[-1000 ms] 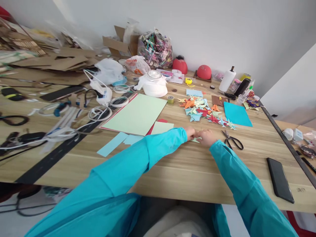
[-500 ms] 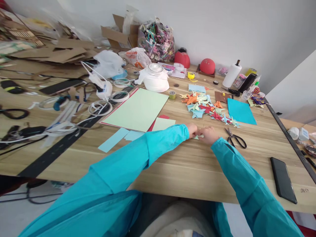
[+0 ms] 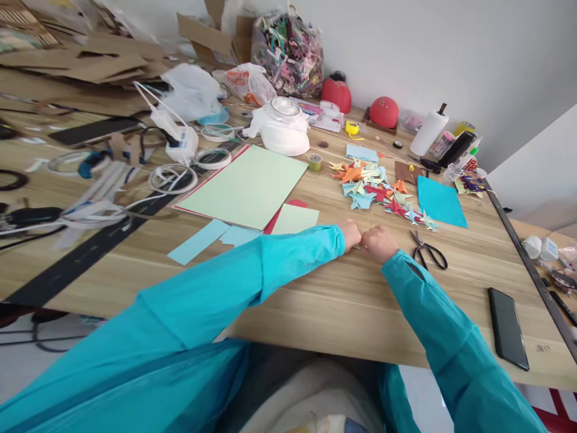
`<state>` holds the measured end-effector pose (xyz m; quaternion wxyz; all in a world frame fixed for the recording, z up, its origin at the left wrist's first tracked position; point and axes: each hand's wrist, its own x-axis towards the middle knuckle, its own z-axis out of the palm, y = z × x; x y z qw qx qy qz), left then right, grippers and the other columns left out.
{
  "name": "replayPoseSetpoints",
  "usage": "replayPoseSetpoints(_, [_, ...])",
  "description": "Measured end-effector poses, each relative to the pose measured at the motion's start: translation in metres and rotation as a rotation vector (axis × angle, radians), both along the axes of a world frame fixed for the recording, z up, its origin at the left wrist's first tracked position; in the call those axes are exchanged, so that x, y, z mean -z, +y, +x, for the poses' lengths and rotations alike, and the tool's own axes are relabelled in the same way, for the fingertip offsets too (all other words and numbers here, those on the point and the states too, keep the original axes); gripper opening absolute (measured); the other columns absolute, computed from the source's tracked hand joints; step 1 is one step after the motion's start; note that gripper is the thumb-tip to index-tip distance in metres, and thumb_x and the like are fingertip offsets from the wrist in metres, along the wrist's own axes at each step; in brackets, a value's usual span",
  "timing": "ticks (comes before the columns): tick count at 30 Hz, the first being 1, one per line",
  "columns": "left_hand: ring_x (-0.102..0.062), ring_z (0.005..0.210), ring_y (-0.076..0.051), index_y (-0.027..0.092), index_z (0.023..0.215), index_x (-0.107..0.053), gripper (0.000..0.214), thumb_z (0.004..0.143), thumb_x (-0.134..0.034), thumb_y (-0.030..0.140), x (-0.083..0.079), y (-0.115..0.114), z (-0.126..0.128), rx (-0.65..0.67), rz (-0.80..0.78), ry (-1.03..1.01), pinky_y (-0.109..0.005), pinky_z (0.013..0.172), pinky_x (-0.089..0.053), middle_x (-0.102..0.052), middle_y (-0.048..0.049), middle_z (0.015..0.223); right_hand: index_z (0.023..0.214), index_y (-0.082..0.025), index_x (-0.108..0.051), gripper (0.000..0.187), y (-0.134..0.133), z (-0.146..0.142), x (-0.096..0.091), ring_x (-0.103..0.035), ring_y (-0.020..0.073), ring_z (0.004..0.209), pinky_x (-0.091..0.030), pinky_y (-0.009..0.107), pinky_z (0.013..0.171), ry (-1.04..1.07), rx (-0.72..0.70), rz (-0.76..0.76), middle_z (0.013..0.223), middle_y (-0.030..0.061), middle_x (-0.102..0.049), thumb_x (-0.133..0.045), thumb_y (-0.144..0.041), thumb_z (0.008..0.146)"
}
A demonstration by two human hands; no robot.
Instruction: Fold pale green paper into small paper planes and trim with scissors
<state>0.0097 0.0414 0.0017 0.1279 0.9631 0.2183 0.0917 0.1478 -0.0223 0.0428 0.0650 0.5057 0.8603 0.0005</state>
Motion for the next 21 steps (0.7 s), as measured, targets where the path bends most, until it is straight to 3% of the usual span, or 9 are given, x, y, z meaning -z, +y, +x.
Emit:
replayPoseSetpoints(7, [-0.055, 0.080, -0.021, 0.014, 0.069, -0.065, 0.017, 0.074, -0.049, 0.014, -0.009, -0.007, -0.011, 0.098, 0.226, 0.181, -0.032, 0.069, -0.039, -0.064, -0.0108, 0.077, 0.077, -0.012, -0.065, 0.028, -0.010, -0.001, 0.012, -0.052, 0.0178, 0.074, -0.027, 0.031, 0.071, -0.019, -0.073, 0.156, 0.076, 0.0100, -0.064, -0.038, -0.015, 0.085])
replayPoseSetpoints(12, [-0.055, 0.078, -0.020, 0.013, 0.074, -0.066, 0.016, 0.074, -0.050, 0.017, -0.009, 0.000, -0.019, 0.109, 0.186, 0.219, -0.030, 0.064, -0.038, -0.063, -0.0097, 0.080, 0.076, -0.013, -0.064, 0.025, -0.011, 0.001, 0.009, -0.051, 0.0168, 0.073, -0.026, 0.031, 0.069, -0.020, -0.054, 0.143, 0.077, 0.0088, -0.064, -0.041, -0.018, 0.084])
replayPoseSetpoints(21, [-0.055, 0.079, -0.021, 0.015, 0.061, -0.062, 0.008, 0.064, -0.056, 0.009, -0.006, 0.001, -0.011, 0.000, 0.073, 0.170, -0.030, 0.067, -0.038, -0.062, -0.0062, 0.075, 0.082, -0.013, -0.065, 0.021, -0.006, -0.004, 0.002, -0.055, 0.0187, 0.080, -0.028, 0.031, 0.071, -0.039, 0.015, 0.043, 0.084, 0.0099, -0.066, -0.044, -0.018, 0.081])
